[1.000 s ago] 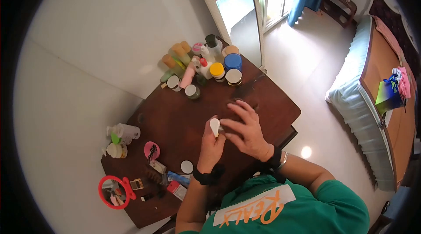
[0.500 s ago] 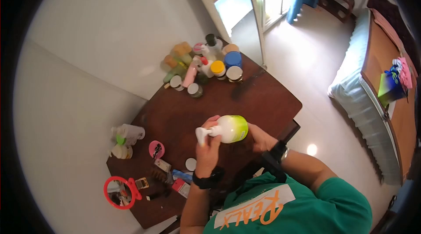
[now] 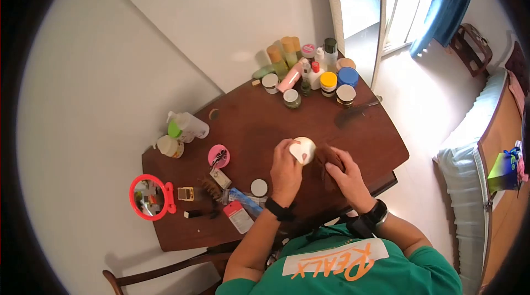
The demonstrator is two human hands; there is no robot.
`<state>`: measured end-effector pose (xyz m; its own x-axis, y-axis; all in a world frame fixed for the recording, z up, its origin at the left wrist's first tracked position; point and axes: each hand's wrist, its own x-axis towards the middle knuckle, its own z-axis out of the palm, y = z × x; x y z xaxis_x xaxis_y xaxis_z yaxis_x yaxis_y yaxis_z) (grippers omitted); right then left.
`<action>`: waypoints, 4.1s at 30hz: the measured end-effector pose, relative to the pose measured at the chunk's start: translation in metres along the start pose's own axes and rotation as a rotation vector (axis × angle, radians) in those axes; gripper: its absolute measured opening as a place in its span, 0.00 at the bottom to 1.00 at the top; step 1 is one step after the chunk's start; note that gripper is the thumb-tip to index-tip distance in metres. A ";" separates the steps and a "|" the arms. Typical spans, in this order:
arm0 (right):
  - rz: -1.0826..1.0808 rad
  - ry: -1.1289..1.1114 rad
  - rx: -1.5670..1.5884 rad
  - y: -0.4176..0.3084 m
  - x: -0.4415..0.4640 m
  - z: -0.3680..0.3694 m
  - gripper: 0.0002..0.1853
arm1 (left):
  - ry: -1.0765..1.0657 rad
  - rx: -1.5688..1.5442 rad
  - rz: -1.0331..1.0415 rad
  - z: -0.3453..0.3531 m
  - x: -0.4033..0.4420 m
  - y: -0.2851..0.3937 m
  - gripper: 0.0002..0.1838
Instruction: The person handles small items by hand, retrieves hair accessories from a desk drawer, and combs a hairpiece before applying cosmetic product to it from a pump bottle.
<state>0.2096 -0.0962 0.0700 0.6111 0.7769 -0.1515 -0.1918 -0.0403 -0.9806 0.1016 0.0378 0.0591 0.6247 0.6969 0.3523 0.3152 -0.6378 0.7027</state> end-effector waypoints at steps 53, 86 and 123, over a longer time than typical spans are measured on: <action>0.043 0.069 0.164 -0.006 -0.005 0.022 0.21 | 0.363 0.183 -0.567 -0.224 0.011 -0.423 0.27; 0.168 0.126 0.110 -0.003 -0.011 0.001 0.23 | 0.908 0.306 -0.796 -0.114 0.124 -0.300 0.53; -0.856 0.231 -0.898 -0.062 0.046 0.035 0.22 | 0.064 -0.293 -0.120 -0.024 0.040 0.005 0.41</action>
<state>0.2231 -0.0361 0.1284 0.4185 0.6414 0.6430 0.8635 -0.0616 -0.5006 0.1104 0.0701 0.0919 0.5459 0.7869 0.2876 0.1595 -0.4346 0.8864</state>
